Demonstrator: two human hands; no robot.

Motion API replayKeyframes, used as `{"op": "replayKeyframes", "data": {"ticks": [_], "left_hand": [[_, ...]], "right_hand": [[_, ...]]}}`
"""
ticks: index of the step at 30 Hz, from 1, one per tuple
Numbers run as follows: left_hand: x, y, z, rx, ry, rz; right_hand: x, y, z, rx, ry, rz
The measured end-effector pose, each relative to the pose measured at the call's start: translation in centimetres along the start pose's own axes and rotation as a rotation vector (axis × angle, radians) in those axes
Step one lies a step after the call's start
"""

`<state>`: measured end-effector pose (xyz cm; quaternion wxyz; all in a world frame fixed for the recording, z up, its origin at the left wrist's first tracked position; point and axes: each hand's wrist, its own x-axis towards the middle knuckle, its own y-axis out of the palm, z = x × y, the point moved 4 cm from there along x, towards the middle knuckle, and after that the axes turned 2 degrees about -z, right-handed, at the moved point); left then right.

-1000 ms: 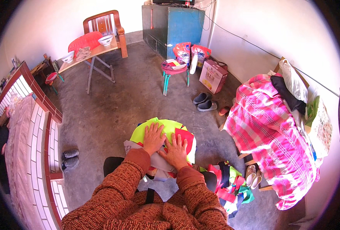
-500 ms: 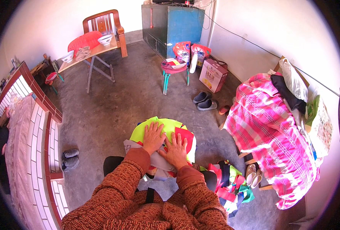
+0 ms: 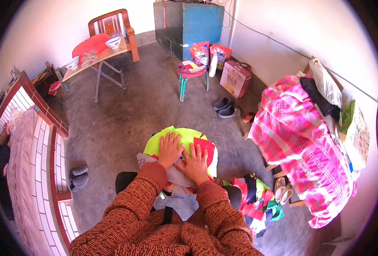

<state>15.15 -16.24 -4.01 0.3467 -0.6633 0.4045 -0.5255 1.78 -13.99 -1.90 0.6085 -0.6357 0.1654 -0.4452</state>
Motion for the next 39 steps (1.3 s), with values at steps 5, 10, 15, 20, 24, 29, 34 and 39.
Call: {"op": "replayKeyframes", "data": {"ticks": [5,10,15,20,24,29,34,39], "left_hand": [[0.8,1.1,-0.2,0.068,0.027,0.030],[0.4,2.9,1.1,0.111,0.030,0.073],[0.9,2.2,0.6,0.128,0.037,0.138],[0.8,1.8,1.0,0.169,0.076,0.121],[1.1,2.5,1.0,0.165,0.083,0.155],[1.1,2.9,1.2,0.144,0.090,0.164],[1.1,2.8,1.8,0.104,0.088,0.175],[1.3,3.0,1.5,0.081,0.109,0.165]], "right_hand": [[-0.5,-0.5,-1.4,0.246,0.000,-0.041],[-5.5,-6.2,-1.9,0.517,0.000,-0.072],[-15.1,-9.4,-7.9,0.576,0.357,-0.296],[-25.4,-4.5,-15.1,0.731,0.994,-0.415],[-34.0,4.3,-17.7,1.000,1.441,-0.145],[-38.5,8.5,-15.8,0.959,1.398,0.150],[-38.4,8.9,-15.8,0.894,1.306,0.150],[-40.4,12.3,-17.1,0.738,1.361,0.164]]}}
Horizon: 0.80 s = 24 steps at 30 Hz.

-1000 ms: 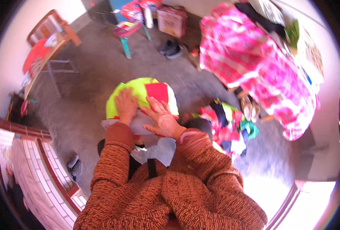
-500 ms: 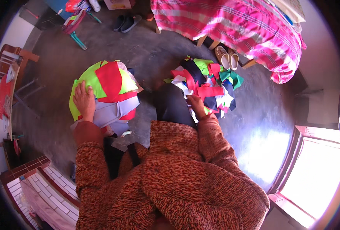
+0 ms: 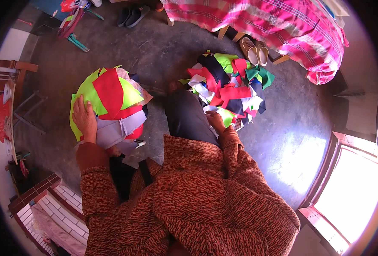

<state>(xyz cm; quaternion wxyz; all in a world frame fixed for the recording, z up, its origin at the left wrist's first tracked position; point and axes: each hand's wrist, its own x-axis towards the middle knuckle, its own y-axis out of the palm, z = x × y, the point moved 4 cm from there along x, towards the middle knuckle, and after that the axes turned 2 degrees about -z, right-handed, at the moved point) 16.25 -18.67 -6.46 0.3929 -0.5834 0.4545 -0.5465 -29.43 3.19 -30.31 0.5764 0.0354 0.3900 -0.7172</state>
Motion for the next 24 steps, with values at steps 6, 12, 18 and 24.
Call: {"op": "replayKeyframes", "data": {"ticks": [6,12,18,24], "left_hand": [[-0.2,-0.3,0.1,-0.105,0.036,-0.037],[0.2,-0.6,-0.5,-0.067,0.062,-0.026],[0.4,-1.5,-1.6,-0.074,0.104,0.004],[0.3,-1.9,-1.9,-0.116,0.098,0.013]], "right_hand": [[2.5,-2.9,-1.4,-0.124,0.077,-0.168],[5.2,-6.4,0.2,-0.443,0.027,-0.491],[7.9,-6.4,0.2,-0.745,0.130,-0.407],[11.2,-5.9,-4.3,-0.741,-0.093,-0.428]]}}
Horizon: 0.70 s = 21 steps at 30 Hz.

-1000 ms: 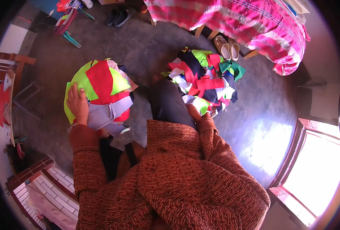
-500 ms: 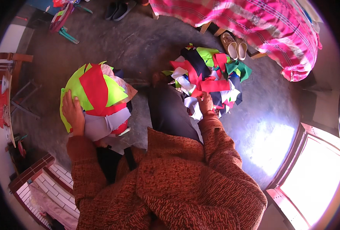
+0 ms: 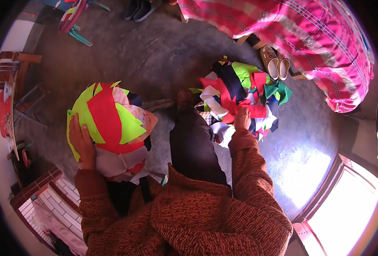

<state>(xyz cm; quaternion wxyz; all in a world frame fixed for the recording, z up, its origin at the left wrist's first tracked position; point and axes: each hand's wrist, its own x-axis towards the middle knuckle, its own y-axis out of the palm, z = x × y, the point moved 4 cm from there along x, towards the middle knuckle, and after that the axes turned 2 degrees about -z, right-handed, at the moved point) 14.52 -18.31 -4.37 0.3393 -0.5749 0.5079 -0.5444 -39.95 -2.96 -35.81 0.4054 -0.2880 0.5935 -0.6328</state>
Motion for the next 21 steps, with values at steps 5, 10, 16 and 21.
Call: {"op": "replayKeyframes", "data": {"ticks": [5,10,16,21], "left_hand": [[0.0,-0.2,-0.4,-0.012,-0.019,-0.010],[-0.1,0.4,0.9,-0.005,0.008,-0.056],[-0.6,1.0,1.7,0.053,-0.050,-0.073],[-0.9,1.1,1.8,0.185,-0.105,-0.079]], "right_hand": [[0.5,-2.5,-4.0,0.462,0.119,-0.058],[-1.8,-6.0,-7.3,0.718,0.256,-0.208],[-4.9,-12.1,-6.7,1.788,0.410,-0.149],[-5.6,-19.1,-2.8,1.983,0.234,-0.106]]}}
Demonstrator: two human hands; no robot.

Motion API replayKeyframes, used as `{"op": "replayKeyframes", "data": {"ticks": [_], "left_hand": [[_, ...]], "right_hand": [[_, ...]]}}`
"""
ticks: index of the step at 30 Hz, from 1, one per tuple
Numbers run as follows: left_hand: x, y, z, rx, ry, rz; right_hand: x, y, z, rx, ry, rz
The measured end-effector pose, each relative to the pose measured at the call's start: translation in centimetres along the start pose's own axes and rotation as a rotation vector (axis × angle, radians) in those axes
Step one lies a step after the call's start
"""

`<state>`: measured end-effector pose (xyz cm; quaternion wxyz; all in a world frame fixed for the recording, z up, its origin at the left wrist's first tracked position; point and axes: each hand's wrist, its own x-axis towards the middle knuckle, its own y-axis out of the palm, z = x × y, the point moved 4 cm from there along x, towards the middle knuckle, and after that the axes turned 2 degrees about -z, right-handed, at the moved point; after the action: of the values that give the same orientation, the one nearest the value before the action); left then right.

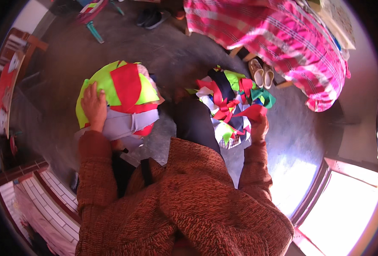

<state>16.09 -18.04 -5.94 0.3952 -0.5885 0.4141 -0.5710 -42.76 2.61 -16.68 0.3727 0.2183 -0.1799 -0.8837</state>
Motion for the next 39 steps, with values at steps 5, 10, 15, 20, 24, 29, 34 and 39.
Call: {"op": "replayKeyframes", "data": {"ticks": [5,10,15,20,24,29,34,39], "left_hand": [[0.3,0.0,-0.7,-0.034,0.014,-0.065],[-0.3,-0.9,-0.7,-0.028,-0.051,-0.076],[-0.7,-1.3,-0.4,-0.072,-0.085,-0.077],[-0.7,-1.3,-0.8,-0.126,-0.079,-0.097],[-0.5,-1.9,-1.1,-0.127,-0.090,-0.066],[-0.5,-1.7,-0.6,-0.145,-0.133,-0.078],[-0.1,-1.2,-1.1,-0.183,-0.127,-0.072],[-0.4,-3.3,-1.4,-0.137,-0.037,-0.203]], "right_hand": [[-2.8,12.0,5.3,-0.072,-0.103,0.240],[-6.5,27.0,6.0,0.084,-0.085,0.501],[-12.7,41.6,5.7,0.377,0.004,0.782],[-13.1,45.6,-3.9,0.291,0.205,0.737],[-12.4,42.5,-13.0,-0.104,0.342,0.618],[-13.3,41.7,-12.8,-0.152,0.428,0.613],[-12.6,39.3,-12.0,-0.115,0.399,0.568],[-14.6,38.1,-9.3,-0.338,0.151,0.681]]}}
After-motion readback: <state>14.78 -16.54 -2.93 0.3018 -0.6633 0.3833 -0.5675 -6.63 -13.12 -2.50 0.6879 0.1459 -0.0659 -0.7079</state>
